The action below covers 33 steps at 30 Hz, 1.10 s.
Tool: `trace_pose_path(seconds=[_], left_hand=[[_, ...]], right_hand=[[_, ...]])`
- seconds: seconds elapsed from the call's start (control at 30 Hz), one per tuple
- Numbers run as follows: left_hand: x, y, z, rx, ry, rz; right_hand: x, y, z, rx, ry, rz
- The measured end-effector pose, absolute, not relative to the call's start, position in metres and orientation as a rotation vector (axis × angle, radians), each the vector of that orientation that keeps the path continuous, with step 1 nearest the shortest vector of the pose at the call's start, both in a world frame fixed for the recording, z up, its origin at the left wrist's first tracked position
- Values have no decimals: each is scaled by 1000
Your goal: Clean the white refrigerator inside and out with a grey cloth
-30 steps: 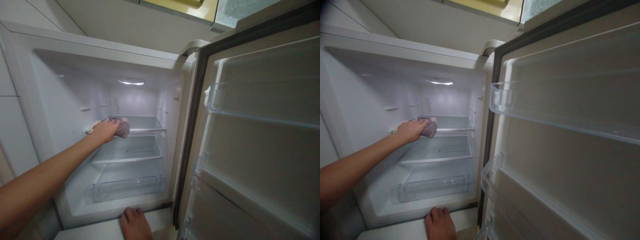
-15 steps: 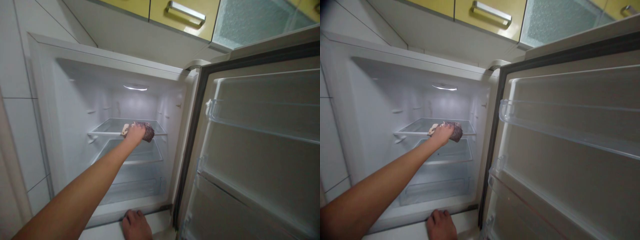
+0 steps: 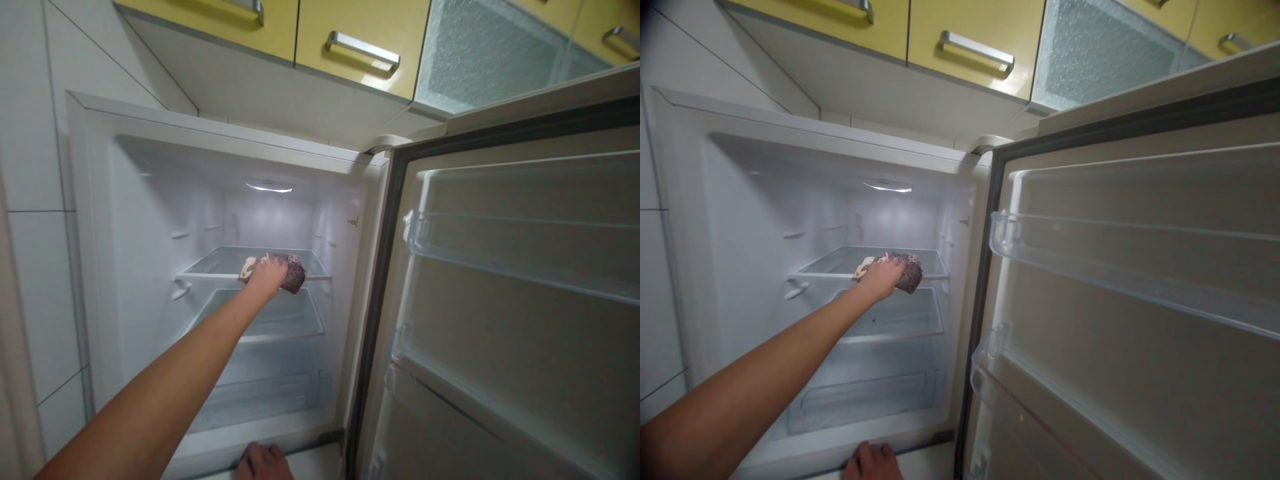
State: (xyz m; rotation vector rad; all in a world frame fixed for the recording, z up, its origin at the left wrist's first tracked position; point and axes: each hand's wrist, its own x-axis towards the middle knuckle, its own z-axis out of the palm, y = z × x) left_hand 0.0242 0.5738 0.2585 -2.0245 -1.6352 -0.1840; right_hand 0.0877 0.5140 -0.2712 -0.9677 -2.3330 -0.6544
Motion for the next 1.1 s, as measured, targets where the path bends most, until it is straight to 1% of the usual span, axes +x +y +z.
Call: trace_pose_path(seconds=[0.13, 0.47, 0.6, 0.77, 0.97, 1.1], left_hand=[[25, 576, 258, -2030, -1649, -197], [26, 565, 251, -2008, -1659, -216], [24, 564, 252, -2011, -1632, -199], [24, 572, 254, -2008, -1627, -199], [24, 574, 256, -2033, -1625, -180], [26, 569, 257, -2029, -1643, -169]], right_hand=[[90, 511, -267, -927, -2316, -651], [102, 491, -230, -1035, -2476, -401], [99, 491, -236, -1065, -2401, -488], [94, 494, -246, -990, -2378, -549], [97, 486, -228, -1036, -2451, -487], [99, 483, -217, -1050, -2379, -441]])
